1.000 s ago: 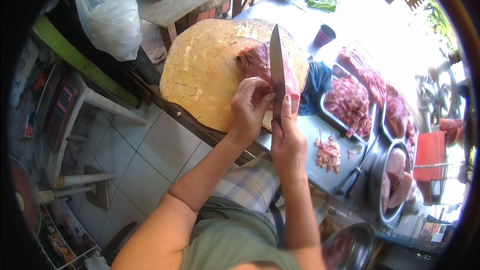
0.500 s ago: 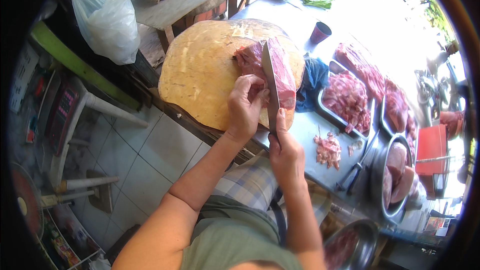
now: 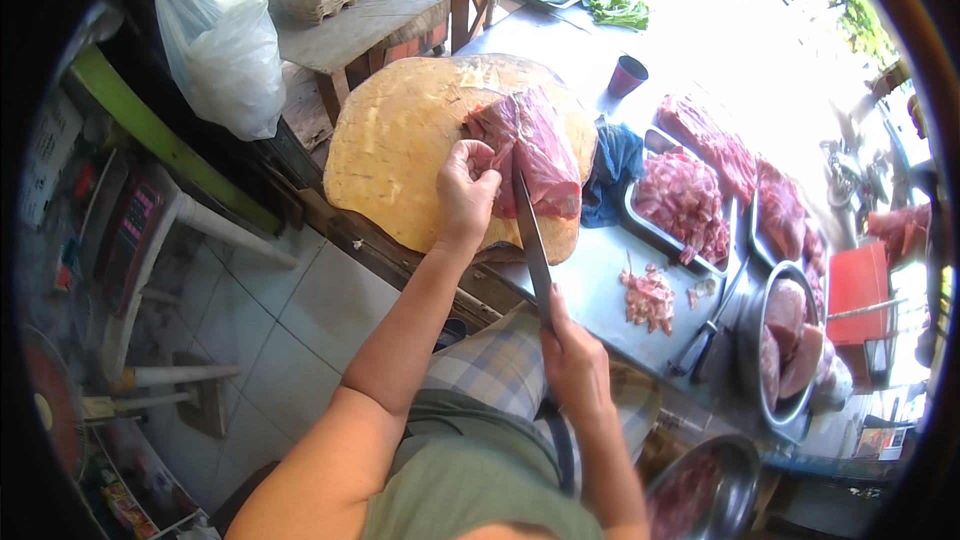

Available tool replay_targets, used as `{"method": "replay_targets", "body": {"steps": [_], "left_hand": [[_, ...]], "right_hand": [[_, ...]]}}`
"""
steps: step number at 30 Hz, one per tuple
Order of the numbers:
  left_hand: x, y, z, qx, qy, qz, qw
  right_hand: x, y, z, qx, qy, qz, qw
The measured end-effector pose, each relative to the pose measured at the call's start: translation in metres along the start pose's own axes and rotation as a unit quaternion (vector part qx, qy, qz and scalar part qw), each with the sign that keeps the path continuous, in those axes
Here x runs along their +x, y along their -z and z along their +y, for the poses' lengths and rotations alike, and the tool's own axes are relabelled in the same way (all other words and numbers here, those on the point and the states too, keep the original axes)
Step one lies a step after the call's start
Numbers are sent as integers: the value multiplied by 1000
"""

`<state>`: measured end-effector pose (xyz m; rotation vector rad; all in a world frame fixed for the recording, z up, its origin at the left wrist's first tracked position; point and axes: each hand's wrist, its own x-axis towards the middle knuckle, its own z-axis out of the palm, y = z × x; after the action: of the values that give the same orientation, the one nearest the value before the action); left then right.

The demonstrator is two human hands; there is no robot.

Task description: The person uses a knife to cut a large piece of raw meat on a wooden cutting board into smaller pieces. The person repeatedly slices the meat and places the cut pieces onto a metal tray.

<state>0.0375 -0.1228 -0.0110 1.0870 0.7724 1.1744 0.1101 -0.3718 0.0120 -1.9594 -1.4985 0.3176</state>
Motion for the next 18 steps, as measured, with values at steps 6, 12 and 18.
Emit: {"method": "replay_targets", "body": {"steps": [6,12,18], "left_hand": [[-2,6,0,24,-22,-42,999],[-1,-3,-1,120,-82,11,989],[3,-6,-7,119,-134,25,983]], "right_hand": [[5,14,-19,10,10,52,999],[131,11,-44,-1,-14,53,999],[166,0,-51,-4,-3,59,998]]}}
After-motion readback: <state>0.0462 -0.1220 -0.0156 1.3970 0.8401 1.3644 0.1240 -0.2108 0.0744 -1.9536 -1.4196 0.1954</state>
